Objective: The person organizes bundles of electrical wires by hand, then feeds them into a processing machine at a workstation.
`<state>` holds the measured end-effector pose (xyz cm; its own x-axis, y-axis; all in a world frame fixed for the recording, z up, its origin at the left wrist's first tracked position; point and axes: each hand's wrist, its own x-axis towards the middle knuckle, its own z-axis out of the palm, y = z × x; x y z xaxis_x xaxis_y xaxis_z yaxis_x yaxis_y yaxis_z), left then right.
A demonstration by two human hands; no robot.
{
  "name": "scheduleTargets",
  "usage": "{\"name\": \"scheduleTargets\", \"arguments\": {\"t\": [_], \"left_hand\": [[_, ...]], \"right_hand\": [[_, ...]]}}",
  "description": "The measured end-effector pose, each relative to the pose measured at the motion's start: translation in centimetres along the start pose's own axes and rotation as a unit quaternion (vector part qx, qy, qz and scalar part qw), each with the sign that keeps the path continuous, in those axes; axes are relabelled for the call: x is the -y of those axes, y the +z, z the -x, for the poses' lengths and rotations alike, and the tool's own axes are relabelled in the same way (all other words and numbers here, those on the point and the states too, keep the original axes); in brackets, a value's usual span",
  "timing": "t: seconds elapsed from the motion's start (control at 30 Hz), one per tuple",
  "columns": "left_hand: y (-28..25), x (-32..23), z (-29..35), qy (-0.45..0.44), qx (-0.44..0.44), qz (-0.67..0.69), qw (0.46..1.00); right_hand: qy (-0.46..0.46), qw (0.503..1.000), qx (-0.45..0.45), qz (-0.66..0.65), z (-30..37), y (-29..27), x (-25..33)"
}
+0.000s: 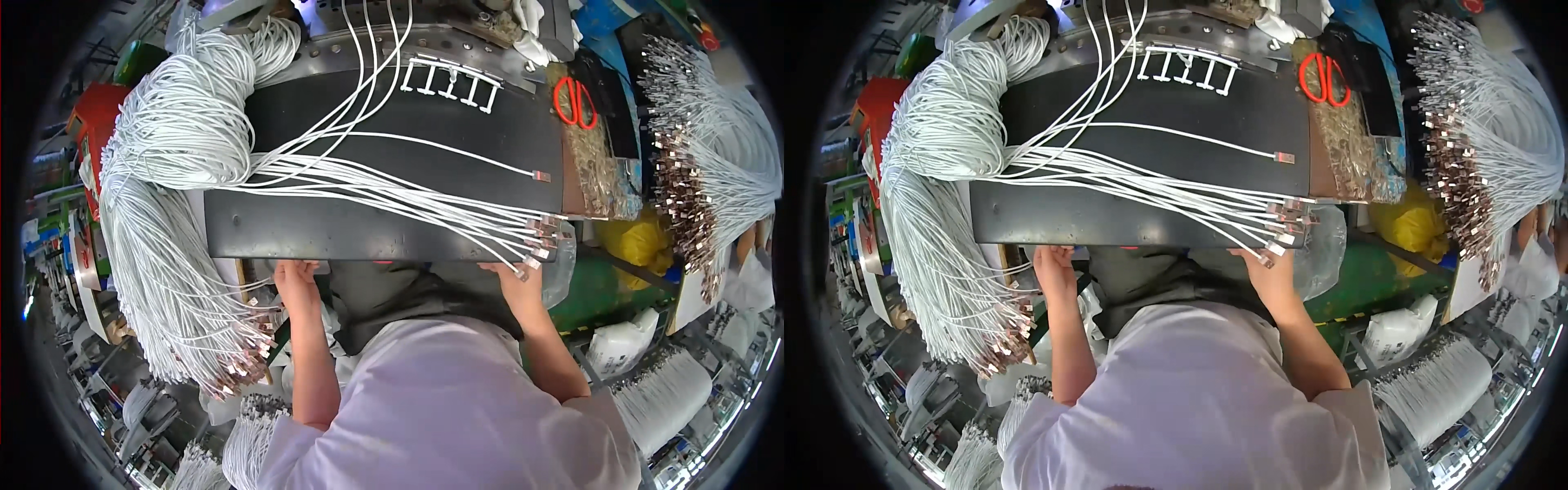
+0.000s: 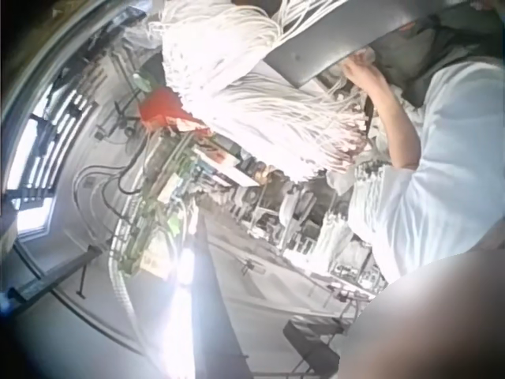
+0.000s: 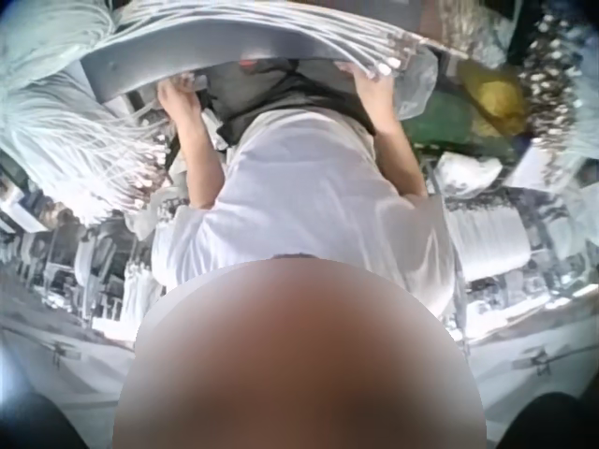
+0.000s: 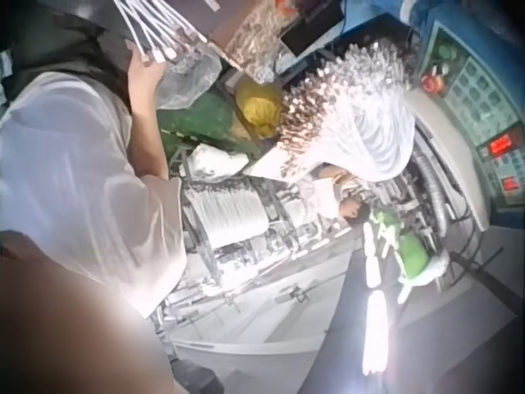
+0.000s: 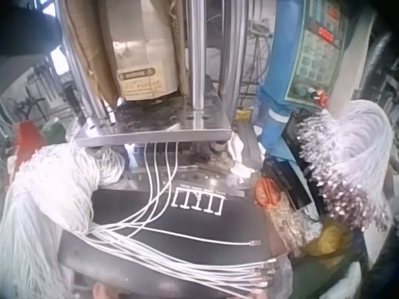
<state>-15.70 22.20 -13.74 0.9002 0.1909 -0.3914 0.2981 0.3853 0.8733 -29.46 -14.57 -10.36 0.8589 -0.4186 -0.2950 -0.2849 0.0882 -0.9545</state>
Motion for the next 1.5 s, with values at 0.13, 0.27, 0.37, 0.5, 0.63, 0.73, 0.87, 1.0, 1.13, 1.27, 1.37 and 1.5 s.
{"name": "scheduleTargets", "arguments": {"t": [0.13,0.27,0.37,0.5,0.63,0.73,0.87,1.0,1.13,1.27,1.37,1.5], "left_hand": [[-0.1,0.0,0.1,-0.013,-0.024,0.004,1.0],[0.0,0.0,0.1,-0.018,-0.041,-0.006,0.999],[-0.3,0.2,0.0,-0.027,-0.046,-0.011,0.999],[-1.0,0.4,-0.4,-0.031,-0.021,-0.023,0.999],[-1.0,0.2,-0.6,-0.036,-0.014,-0.023,0.999],[0.8,0.6,0.5,-0.034,-0.015,-0.017,0.999],[5.1,1.8,5.3,0.016,0.06,-0.134,0.989],[9.6,-1.1,9.6,0.246,0.304,-0.301,0.87],[16.9,-6.2,7.9,0.507,0.388,-0.433,0.636],[24.3,-7.2,4.7,0.499,0.414,-0.575,0.499],[25.0,-8.3,2.2,0.474,0.45,-0.578,0.488],[22.1,-13.6,-2.2,0.403,0.463,-0.613,0.498]], "right_hand": [[-0.012,0.999,0.04,0.005,-0.1,-0.7,-0.3],[-0.031,0.995,0.09,0.026,-0.4,-1.6,-0.7],[-0.098,0.986,0.113,0.077,-0.8,-1.6,-0.6],[-0.024,0.994,0.09,-0.049,-0.9,-1.5,-0.5],[-0.017,0.993,0.089,-0.08,-0.8,-1.1,-0.3],[0.11,0.992,0.064,0.012,-0.8,0.0,1.2],[0.055,0.891,0.4,0.206,-0.6,1.7,6.8],[-0.113,0.837,0.512,0.155,-2.7,0.6,15.0],[-0.437,0.827,0.123,0.332,-11.1,2.3,19.1],[-0.479,0.751,0.058,0.45,-16.3,4.3,18.4],[-0.364,0.889,0.131,0.244,-14.4,-1.1,17.0],[-0.152,0.973,0.155,0.079,-5.7,-16.3,11.9]]}}
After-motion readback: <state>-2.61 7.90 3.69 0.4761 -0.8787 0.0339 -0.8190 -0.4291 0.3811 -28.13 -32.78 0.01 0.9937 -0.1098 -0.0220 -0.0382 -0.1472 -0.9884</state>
